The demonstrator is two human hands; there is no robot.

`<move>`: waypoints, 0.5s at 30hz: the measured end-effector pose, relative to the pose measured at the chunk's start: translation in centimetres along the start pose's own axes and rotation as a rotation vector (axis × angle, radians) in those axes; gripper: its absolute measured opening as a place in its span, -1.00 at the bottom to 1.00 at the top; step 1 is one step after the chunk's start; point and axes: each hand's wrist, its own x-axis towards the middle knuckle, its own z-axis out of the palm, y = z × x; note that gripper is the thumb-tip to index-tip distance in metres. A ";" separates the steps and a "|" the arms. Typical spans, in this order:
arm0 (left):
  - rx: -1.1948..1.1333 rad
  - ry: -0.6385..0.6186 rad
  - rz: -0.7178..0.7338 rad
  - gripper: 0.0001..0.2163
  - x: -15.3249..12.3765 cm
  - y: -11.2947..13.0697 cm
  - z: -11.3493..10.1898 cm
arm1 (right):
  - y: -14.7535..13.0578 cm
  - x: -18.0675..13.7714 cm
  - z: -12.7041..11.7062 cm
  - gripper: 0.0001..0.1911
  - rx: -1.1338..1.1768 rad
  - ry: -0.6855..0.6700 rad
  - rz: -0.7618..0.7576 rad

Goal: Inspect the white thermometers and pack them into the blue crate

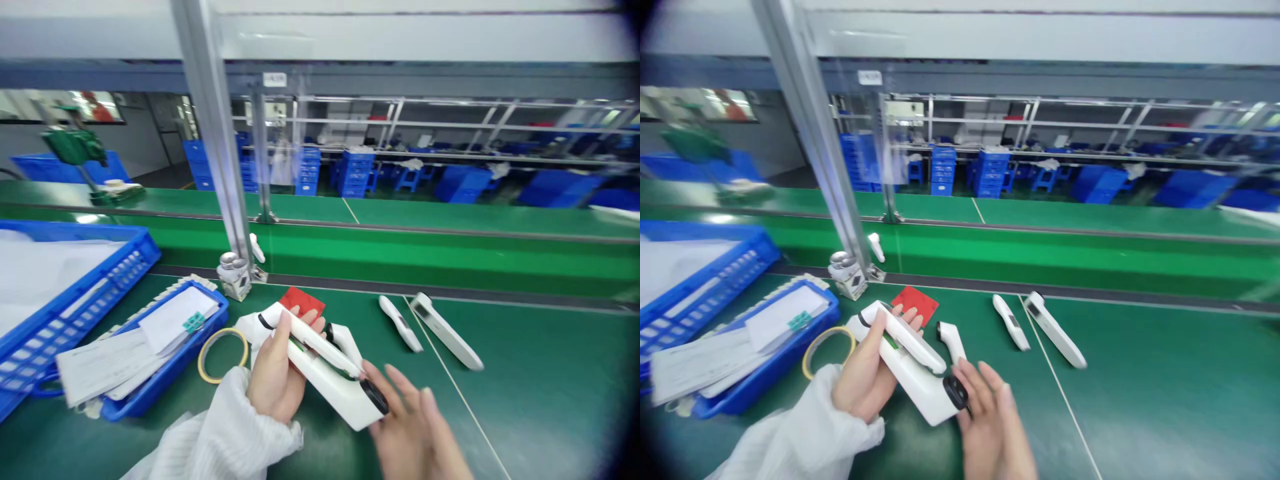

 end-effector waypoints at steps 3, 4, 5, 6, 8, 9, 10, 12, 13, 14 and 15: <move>0.043 -0.006 0.093 -0.63 -0.1 4.2 -0.5 | -3.1 3.8 0.9 -0.51 -0.458 -0.061 -0.176; 0.053 0.000 0.128 -0.63 -0.3 5.5 -0.9 | -3.7 5.5 2.1 -0.53 -0.647 -0.134 -0.271; 0.052 0.014 0.161 -0.63 -0.5 6.8 -1.3 | -3.9 7.5 3.7 -0.56 -0.827 -0.216 -0.375; 0.041 0.034 0.188 -0.63 -0.7 8.0 -1.8 | -3.7 9.7 5.6 -0.60 -0.981 -0.301 -0.481; -0.002 0.073 0.223 -0.62 -0.8 9.8 -2.9 | -2.2 14.5 10.1 -0.69 -1.197 -0.404 -0.592; -0.031 0.089 0.239 -0.61 -0.8 10.6 -3.4 | -0.9 17.0 12.5 -0.73 -1.243 -0.433 -0.610; -0.065 0.099 0.255 -0.61 -0.6 11.2 -3.9 | 0.5 19.4 14.8 -0.77 -1.292 -0.465 -0.623; -0.139 0.106 0.288 -0.60 -0.1 12.3 -4.8 | 3.8 23.6 19.1 -0.78 -1.383 -0.537 -0.641; -0.178 0.104 0.298 -0.59 0.2 12.7 -5.1 | 5.5 25.3 20.9 -0.77 -1.423 -0.572 -0.641; -0.215 0.104 0.296 -0.57 0.5 13.0 -5.4 | 7.0 26.8 22.4 -0.75 -1.457 -0.606 -0.640; -0.249 0.104 0.281 -0.55 0.8 13.3 -5.6 | 8.4 28.0 23.6 -0.74 -1.484 -0.633 -0.644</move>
